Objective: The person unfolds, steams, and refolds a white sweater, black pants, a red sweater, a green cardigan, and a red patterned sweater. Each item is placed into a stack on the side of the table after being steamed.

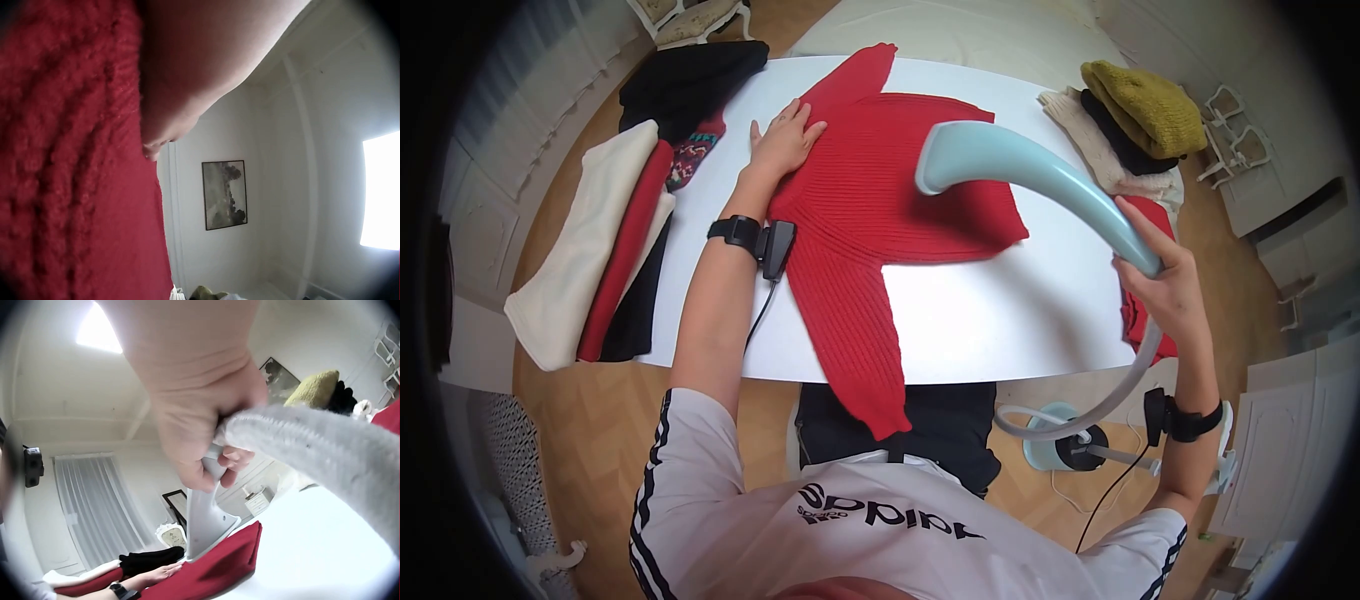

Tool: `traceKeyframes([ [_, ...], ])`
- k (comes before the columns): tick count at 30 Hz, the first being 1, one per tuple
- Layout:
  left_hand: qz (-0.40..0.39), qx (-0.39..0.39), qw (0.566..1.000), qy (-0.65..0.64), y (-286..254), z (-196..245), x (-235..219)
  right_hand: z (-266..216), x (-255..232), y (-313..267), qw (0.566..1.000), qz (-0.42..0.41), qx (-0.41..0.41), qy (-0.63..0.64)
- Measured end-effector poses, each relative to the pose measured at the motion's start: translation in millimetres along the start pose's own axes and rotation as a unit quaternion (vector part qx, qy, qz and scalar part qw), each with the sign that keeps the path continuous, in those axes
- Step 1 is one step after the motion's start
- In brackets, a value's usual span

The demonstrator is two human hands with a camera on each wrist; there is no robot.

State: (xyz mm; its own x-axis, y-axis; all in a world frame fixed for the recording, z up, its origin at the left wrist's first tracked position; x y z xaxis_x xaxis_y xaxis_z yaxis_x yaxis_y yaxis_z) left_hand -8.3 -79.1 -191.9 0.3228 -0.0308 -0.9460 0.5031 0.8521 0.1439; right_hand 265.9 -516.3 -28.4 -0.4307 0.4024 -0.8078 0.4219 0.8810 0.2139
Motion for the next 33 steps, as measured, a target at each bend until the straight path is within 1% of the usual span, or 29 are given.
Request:
traceKeyframes([
  [2, 0.007, -0.004, 1.000, 0.011, -2.3, 4.3, -13.8, -14.7, 19.0, -1.7, 0.997, -0.034, -0.020, 0.064],
  [3, -0.041, -0.001, 0.999, -0.027, -3.9, 10.0, -27.2, -25.1, 28.4, -1.9, 0.995, -0.061, -0.012, 0.077],
  [4, -0.088, 0.000, 0.994, -0.066, -8.5, 13.5, -39.1, -35.2, 37.1, -1.3, 0.993, -0.076, -0.036, 0.080],
  [5, -0.089, -0.004, 0.994, -0.062, -12.2, 10.2, -44.9, -43.7, 45.7, -0.8, 0.990, -0.092, -0.060, 0.084],
  [6, -0.133, 0.065, 0.978, -0.146, -17.5, 14.1, -47.5, -49.6, 53.4, -0.8, 0.988, -0.106, -0.076, 0.079],
  [7, -0.177, 0.133, 0.948, -0.231, -24.6, 18.6, -50.1, -57.3, 61.0, -1.1, 0.986, -0.114, -0.090, 0.076],
  [8, -0.252, 0.114, 0.937, -0.215, -43.1, 28.8, -63.2, -62.8, 68.4, -2.4, 0.984, -0.126, -0.104, 0.075],
  [9, -0.256, 0.110, 0.937, -0.213, -51.9, 26.9, -59.2, -66.8, 74.8, -4.0, 0.981, -0.136, -0.119, 0.074],
  [10, -0.270, 0.149, 0.944, -0.115, -60.3, 26.3, -53.5, -68.2, 81.0, -6.2, 0.977, -0.134, -0.150, 0.071],
  [11, -0.281, 0.188, 0.941, -0.017, -67.6, 25.3, -48.0, -69.0, 81.9, -7.6, 0.976, -0.136, -0.152, 0.074],
  [12, -0.277, 0.140, 0.950, -0.040, -71.2, 22.8, -44.8, -70.3, 83.2, -10.2, 0.974, -0.163, -0.153, 0.038],
  [13, -0.276, 0.138, 0.950, -0.038, -71.2, 21.5, -43.5, -71.2, 83.5, -13.2, 0.970, -0.188, -0.154, 0.000],
  [15, -0.255, 0.113, 0.958, -0.073, -66.9, 18.9, -41.4, -71.0, 76.1, -19.2, 0.971, -0.186, -0.148, 0.003],
  [18, -0.248, 0.098, 0.962, -0.066, -51.7, 21.8, -34.9, -63.7, 55.2, -26.9, 0.972, -0.192, -0.135, -0.012],
  [21, -0.242, 0.108, 0.963, -0.056, -35.5, 24.2, -30.0, -59.1, 31.2, -35.9, 0.973, -0.178, -0.139, -0.033],
  [22, -0.240, 0.109, 0.963, -0.056, -31.0, 23.9, -28.2, -57.0, 23.1, -39.3, 0.976, -0.159, -0.143, -0.037],
  [23, -0.229, 0.123, 0.965, -0.041, -28.8, 26.6, -30.4, -57.4, 15.8, -42.5, 0.979, -0.139, -0.145, -0.041],
  [24, -0.217, 0.138, 0.966, -0.024, -27.6, 29.0, -32.4, -59.9, 9.2, -45.9, 0.980, -0.136, -0.133, -0.050],
  [25, -0.218, 0.139, 0.966, -0.022, -27.3, 30.5, -33.2, -59.5, 9.2, -48.8, 0.981, -0.135, -0.133, -0.049],
  [27, -0.173, 0.152, 0.972, 0.043, -32.8, 39.7, -44.3, -57.7, 9.5, -52.9, 0.986, -0.105, -0.125, -0.037],
  [28, -0.174, 0.154, 0.972, 0.045, -36.9, 43.0, -49.2, -57.3, 13.1, -53.1, 0.986, -0.103, -0.124, -0.036],
  [30, -0.182, 0.173, 0.965, -0.077, -43.3, 45.8, -53.7, -60.3, 26.3, -52.3, 0.988, -0.087, -0.130, 0.000],
  [31, -0.184, 0.176, 0.964, -0.075, -44.7, 45.1, -53.0, -62.4, 34.7, -51.9, 0.988, -0.085, -0.126, 0.002],
  [33, -0.290, 0.170, 0.931, -0.140, -46.9, 37.6, -37.2, -73.1, 51.7, -49.0, 0.983, -0.104, -0.145, 0.030],
])
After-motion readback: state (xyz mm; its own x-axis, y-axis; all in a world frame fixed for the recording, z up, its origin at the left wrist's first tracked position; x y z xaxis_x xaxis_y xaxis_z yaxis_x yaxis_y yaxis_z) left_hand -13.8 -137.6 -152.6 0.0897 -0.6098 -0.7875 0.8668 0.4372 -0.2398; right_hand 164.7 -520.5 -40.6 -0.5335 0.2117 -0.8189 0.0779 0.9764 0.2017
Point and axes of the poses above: each hand's wrist, its own y-axis towards the middle knuckle, its own x-axis out of the palm, z = x × y, the point moved 4 cm from there along y, towards the middle knuckle, and after that the axes turned 3 degrees about -y, right-handed, at the moved point
